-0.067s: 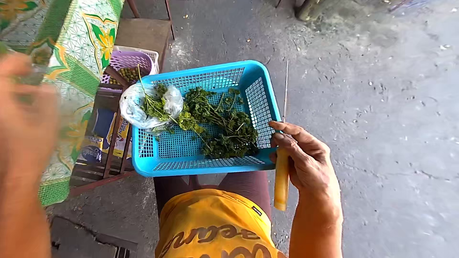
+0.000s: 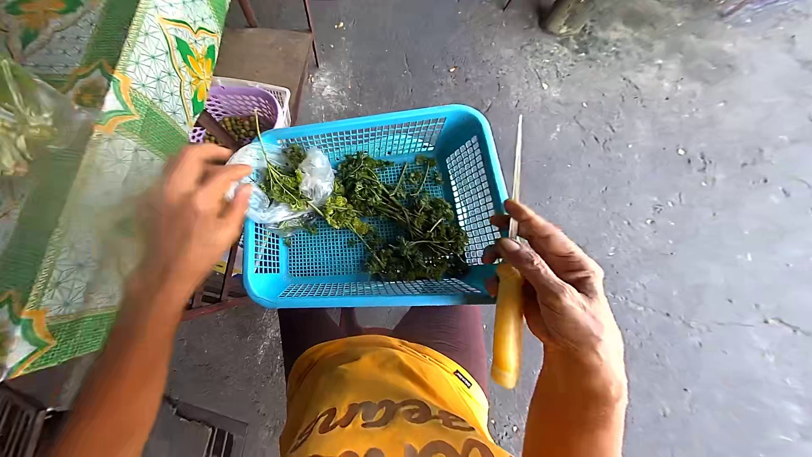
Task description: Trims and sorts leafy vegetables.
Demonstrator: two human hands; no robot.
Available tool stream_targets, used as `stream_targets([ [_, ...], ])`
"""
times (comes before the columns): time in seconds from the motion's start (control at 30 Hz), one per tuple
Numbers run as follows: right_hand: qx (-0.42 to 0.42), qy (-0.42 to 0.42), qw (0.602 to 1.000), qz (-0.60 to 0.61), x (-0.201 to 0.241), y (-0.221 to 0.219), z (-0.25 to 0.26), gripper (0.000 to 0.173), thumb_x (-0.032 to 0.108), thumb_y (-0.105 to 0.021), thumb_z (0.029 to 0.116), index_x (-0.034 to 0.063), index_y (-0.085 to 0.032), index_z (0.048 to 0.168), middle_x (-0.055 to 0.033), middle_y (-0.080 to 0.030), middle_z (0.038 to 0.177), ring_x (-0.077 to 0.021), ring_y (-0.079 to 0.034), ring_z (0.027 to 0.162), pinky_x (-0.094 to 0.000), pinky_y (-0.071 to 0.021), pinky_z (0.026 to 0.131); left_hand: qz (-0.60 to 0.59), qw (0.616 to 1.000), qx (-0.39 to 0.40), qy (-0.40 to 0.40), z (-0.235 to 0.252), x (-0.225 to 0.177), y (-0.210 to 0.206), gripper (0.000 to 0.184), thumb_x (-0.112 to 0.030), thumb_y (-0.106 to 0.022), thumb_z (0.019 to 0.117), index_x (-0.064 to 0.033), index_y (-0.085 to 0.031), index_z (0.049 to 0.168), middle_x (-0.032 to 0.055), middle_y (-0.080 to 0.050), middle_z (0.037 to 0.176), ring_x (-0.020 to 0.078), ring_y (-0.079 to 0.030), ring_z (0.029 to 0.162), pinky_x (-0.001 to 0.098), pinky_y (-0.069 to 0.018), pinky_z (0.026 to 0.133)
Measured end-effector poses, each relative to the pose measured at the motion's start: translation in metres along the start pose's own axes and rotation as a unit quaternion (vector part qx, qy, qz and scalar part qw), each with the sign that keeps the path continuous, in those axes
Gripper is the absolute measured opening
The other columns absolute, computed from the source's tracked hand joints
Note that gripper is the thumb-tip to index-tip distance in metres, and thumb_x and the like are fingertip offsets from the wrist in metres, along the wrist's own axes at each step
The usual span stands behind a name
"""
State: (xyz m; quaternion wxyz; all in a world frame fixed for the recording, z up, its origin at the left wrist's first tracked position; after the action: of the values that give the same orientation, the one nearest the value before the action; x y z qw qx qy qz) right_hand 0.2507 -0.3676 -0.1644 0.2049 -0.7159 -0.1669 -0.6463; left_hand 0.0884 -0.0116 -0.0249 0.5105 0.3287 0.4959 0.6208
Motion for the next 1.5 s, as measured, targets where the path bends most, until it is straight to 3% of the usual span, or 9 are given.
stream_targets([
  [0.17,0.004,0.017,0.999,0.030,-0.007,0.000,0.001,0.078,0.028,-0.062,0.0980,0.0274,-0.021,0.164,-0.0028,-0.057,0.140,-0.0160,-0.069,0.098,-0.0316,-0.0624,0.074,0.022,0.995,0.095,0.023,0.025,0.000,-0.063,0.028,-0.026,-0.057,0.1039,-0.0137,-0.073,0.123,0.0136,-0.066,0.128,0.0389,-0.058,0.121,0.0596,-0.0489,0.090],
  [0.3,-0.007,0.027,0.999,0.046,-0.012,0.004,0.002,0.076,0.028,-0.066,0.0957,0.0183,-0.029,0.161,-0.0036,-0.057,0.143,-0.0155,-0.066,0.115,-0.0305,-0.0594,0.091,0.108,0.985,0.130,0.022,0.008,-0.004,-0.081,0.046,-0.041,-0.076,0.0908,-0.0105,-0.070,0.124,0.0169,-0.066,0.125,0.0443,-0.055,0.123,0.0694,-0.0368,0.097],
  [0.4,0.005,0.027,0.998,0.051,-0.013,0.004,0.004,0.070,0.027,-0.065,0.0959,0.0172,-0.034,0.158,-0.0026,-0.056,0.143,-0.0149,-0.067,0.108,-0.0296,-0.0612,0.084,0.173,0.979,0.109,-0.005,-0.021,-0.006,-0.090,0.030,-0.028,-0.076,0.0929,-0.0039,-0.071,0.109,0.0186,-0.064,0.123,0.0460,-0.053,0.123,0.0725,-0.0315,0.102],
  [0.53,0.025,0.008,0.996,0.080,-0.013,0.002,0.003,0.066,0.024,-0.063,0.0973,0.0175,-0.036,0.157,-0.0068,-0.056,0.140,-0.0160,-0.070,0.077,-0.0270,-0.0601,0.053,0.124,0.988,0.087,-0.031,-0.047,-0.018,-0.092,0.017,-0.025,-0.066,0.0986,-0.0110,-0.075,0.093,0.0121,-0.066,0.118,0.0389,-0.055,0.121,0.0693,-0.0302,0.104],
  [0.7,0.025,0.016,0.995,0.093,-0.012,0.001,0.000,0.062,0.019,-0.058,0.0996,0.0139,-0.034,0.156,-0.0073,-0.057,0.139,-0.0145,-0.068,0.071,-0.0250,-0.0571,0.047,0.050,0.973,0.216,-0.055,-0.077,-0.055,-0.105,0.030,-0.043,-0.061,0.1006,-0.0214,-0.080,0.108,0.0054,-0.073,0.099,0.0285,-0.069,0.093,0.0691,-0.0391,0.098],
  [0.83,0.018,0.013,0.996,0.091,-0.012,0.001,-0.001,0.061,0.019,-0.058,0.0998,0.0135,-0.034,0.156,-0.0072,-0.056,0.139,-0.0146,-0.068,0.071,-0.0251,-0.0573,0.047,0.049,0.994,0.099,0.025,-0.033,-0.042,-0.060,0.030,-0.032,-0.054,0.1061,-0.0123,-0.077,0.109,0.0112,-0.072,0.090,0.0321,-0.069,0.072,0.0518,-0.0533,0.059],
  [1.07,0.005,0.015,0.997,0.079,-0.012,-0.001,-0.001,0.063,0.019,-0.059,0.0985,0.0142,-0.035,0.156,-0.0060,-0.057,0.138,-0.0142,-0.068,0.072,-0.0258,-0.0587,0.050,0.079,0.951,0.171,0.244,0.069,0.042,-0.088,0.064,-0.061,-0.044,0.1032,-0.0049,-0.071,0.119,0.0243,-0.065,0.122,0.0431,-0.061,0.116,0.0658,-0.0444,0.092],
  [1.3,0.005,0.011,0.996,0.089,-0.013,0.000,-0.003,0.061,0.019,-0.059,0.0986,0.0177,-0.037,0.156,-0.0065,-0.057,0.138,-0.0143,-0.067,0.069,-0.0256,-0.0570,0.046,-0.022,0.966,0.110,0.232,0.074,0.018,-0.087,0.037,-0.041,-0.055,0.1035,-0.0108,-0.075,0.112,0.0138,-0.074,0.106,0.0356,-0.069,0.103,0.0647,-0.0479,0.084],
  [1.5,0.026,0.018,0.996,0.078,-0.015,0.001,-0.001,0.062,0.021,-0.061,0.0982,0.0181,-0.037,0.155,-0.0068,-0.058,0.135,-0.0151,-0.067,0.070,-0.0264,-0.0581,0.049,-0.211,0.969,-0.041,0.125,0.054,-0.005,0.019,0.028,-0.035,-0.060,0.1031,-0.0093,-0.072,0.104,-0.0038,-0.072,0.090,0.0043,-0.069,0.079,0.0259,-0.0591,0.075],
])
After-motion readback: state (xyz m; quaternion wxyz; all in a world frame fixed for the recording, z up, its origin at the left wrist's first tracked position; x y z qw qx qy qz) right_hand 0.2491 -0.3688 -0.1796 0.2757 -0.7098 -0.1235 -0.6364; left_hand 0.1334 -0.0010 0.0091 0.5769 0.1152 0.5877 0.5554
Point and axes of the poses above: each hand's wrist, its own z-axis towards the middle knuckle, its own y-axis out of the back of the hand, x = y × z, the point moved 6 cm from there along z, towards the middle knuckle
